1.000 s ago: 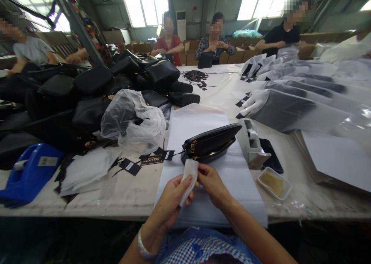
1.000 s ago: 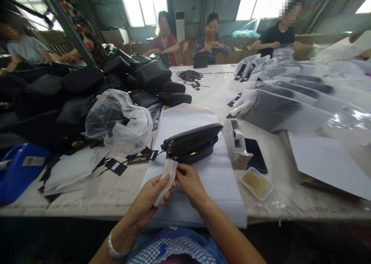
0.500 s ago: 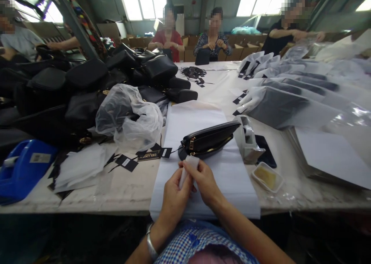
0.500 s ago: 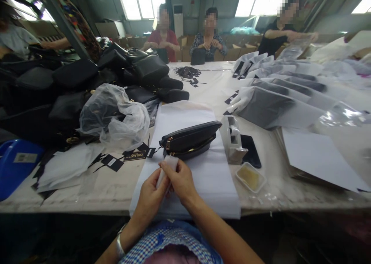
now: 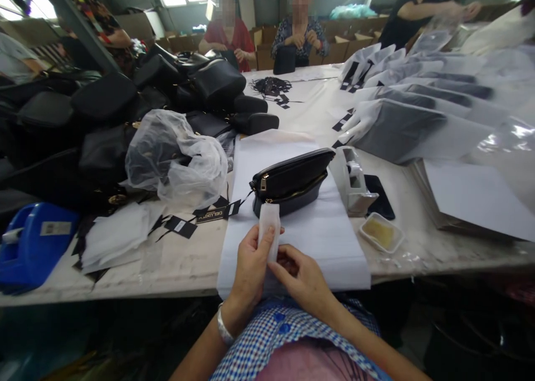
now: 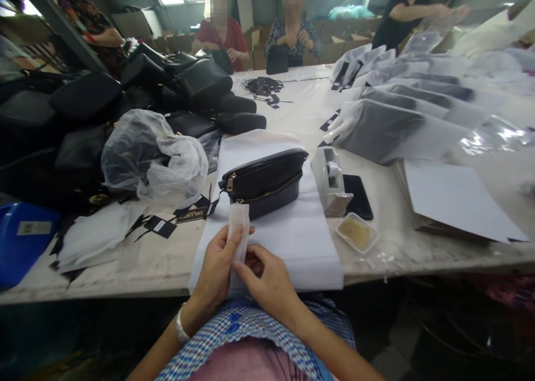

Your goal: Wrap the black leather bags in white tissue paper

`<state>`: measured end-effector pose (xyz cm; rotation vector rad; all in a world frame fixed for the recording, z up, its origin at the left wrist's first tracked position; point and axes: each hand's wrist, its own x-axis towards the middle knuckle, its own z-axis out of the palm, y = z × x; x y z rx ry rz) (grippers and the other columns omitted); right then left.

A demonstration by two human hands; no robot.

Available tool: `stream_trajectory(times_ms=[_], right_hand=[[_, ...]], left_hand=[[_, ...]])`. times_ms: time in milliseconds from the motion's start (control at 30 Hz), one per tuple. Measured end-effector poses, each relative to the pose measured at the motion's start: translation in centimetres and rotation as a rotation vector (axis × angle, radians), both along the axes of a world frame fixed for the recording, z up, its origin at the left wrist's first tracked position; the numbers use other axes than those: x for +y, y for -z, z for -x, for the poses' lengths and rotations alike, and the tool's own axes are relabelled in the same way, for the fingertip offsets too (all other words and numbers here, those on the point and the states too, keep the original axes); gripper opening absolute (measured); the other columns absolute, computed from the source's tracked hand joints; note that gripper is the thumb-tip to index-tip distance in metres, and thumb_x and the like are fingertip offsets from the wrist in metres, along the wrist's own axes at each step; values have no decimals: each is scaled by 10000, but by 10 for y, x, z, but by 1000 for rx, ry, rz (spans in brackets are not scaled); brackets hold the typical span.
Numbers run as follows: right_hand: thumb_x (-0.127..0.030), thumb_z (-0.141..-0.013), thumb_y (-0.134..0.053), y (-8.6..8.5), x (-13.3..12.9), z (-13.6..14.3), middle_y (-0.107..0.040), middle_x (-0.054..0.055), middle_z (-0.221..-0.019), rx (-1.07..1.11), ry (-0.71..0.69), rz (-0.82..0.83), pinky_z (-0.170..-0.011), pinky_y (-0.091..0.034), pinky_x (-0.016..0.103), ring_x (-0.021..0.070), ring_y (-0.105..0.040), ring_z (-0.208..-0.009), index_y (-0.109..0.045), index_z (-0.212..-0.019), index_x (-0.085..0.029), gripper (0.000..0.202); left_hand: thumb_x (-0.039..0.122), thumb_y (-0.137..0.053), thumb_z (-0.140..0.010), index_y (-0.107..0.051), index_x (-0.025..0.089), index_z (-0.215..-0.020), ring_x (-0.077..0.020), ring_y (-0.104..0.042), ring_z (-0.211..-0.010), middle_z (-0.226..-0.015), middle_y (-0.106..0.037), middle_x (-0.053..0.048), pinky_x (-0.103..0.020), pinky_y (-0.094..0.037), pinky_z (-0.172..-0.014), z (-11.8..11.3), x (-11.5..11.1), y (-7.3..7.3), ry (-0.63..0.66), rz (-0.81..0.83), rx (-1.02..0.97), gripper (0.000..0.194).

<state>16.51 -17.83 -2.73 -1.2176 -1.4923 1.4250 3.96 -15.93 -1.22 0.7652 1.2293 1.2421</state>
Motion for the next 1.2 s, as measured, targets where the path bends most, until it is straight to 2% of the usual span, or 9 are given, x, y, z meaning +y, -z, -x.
stream_trajectory(times_ms=[167, 333, 533, 600, 733, 800, 867, 1000, 1200], right_hand=[[-356, -881, -638, 1, 4, 6, -610, -9, -703, 89, 15, 57, -562, -403, 234, 131, -528, -633, -663, -840, -172, 190], [-364, -880, -642, -2, 7, 2, -630, -10, -709, 108, 25, 77, -582, -418, 232, 128, -534, -630, -692, -882, -169, 201], [-351, -913, -614, -15, 16, -16, -721, 19, -857, -122, -80, -192, -737, -503, 279, 184, -650, -788, -739, -979, -221, 192], [-357, -910, -624, -21, 27, -43, -723, 44, -1042, -265, 21, -379, -907, -496, 342, 227, -656, -972, -715, -1109, -262, 238], [-390, -903, -607, -26, 69, -125, -583, 81, -1353, -617, 549, -645, -1142, -311, 474, 289, -469, -1301, -683, -1197, -271, 327], [-460, -872, -619, -21, 95, -163, -503, 95, -1442, -682, 705, -615, -1171, -246, 488, 306, -399, -1360, -728, -1102, -224, 348], [-514, -833, -644, -12, 118, -188, -503, 121, -1445, -579, 743, -432, -1178, -217, 474, 325, -377, -1379, -775, -938, -189, 366], [-544, -809, -658, 2, 141, -196, -599, 157, -1342, -356, 681, -230, -1086, -367, 439, 320, -522, -1273, -791, -852, -170, 400], [-444, -733, -789, -15, 117, -175, -574, 108, -1383, -91, 792, -343, -1053, -433, 399, 295, -569, -1225, -786, -845, -183, 284]], left_hand=[[475, -635, -869, -673, 150, -1113, -203, -641, -932, -1059, -718, -96, -283, -496, -818, 1, -3, -2, 23, 7, -15, 408], [497, -570, -903, -662, 156, -1181, -251, -639, -1047, -1151, -704, -106, -340, -497, -903, 16, -21, -5, 105, 82, -132, 450], [466, -696, -818, -702, 179, -1076, -243, -667, -1008, -1036, -747, -49, -286, -510, -883, 28, -29, 5, 125, 127, 110, 387], [506, -719, -778, -699, 172, -1061, -256, -675, -1020, -1042, -751, -62, -289, -535, -860, 28, -26, 9, 106, 162, 83, 439], [559, -785, -669, -691, 158, -1016, -260, -722, -908, -1024, -757, -104, -313, -595, -757, 25, -23, 14, 89, 265, -18, 539], [556, -813, -630, -695, 156, -992, -236, -733, -777, -1011, -759, -109, -317, -608, -698, 23, -23, 15, 75, 287, -27, 552], [557, -823, -614, -703, 152, -968, -219, -729, -731, -994, -763, -105, -314, -613, -692, 23, -23, 14, 69, 279, -20, 551], [566, -807, -638, -717, 141, -954, -225, -727, -766, -961, -767, -100, -305, -611, -718, 25, -22, 13, 73, 243, 20, 538], [591, -796, -626, -724, 139, -939, -237, -728, -768, -958, -768, -106, -305, -606, -722, 26, -20, 14, 59, 239, 50, 555]])
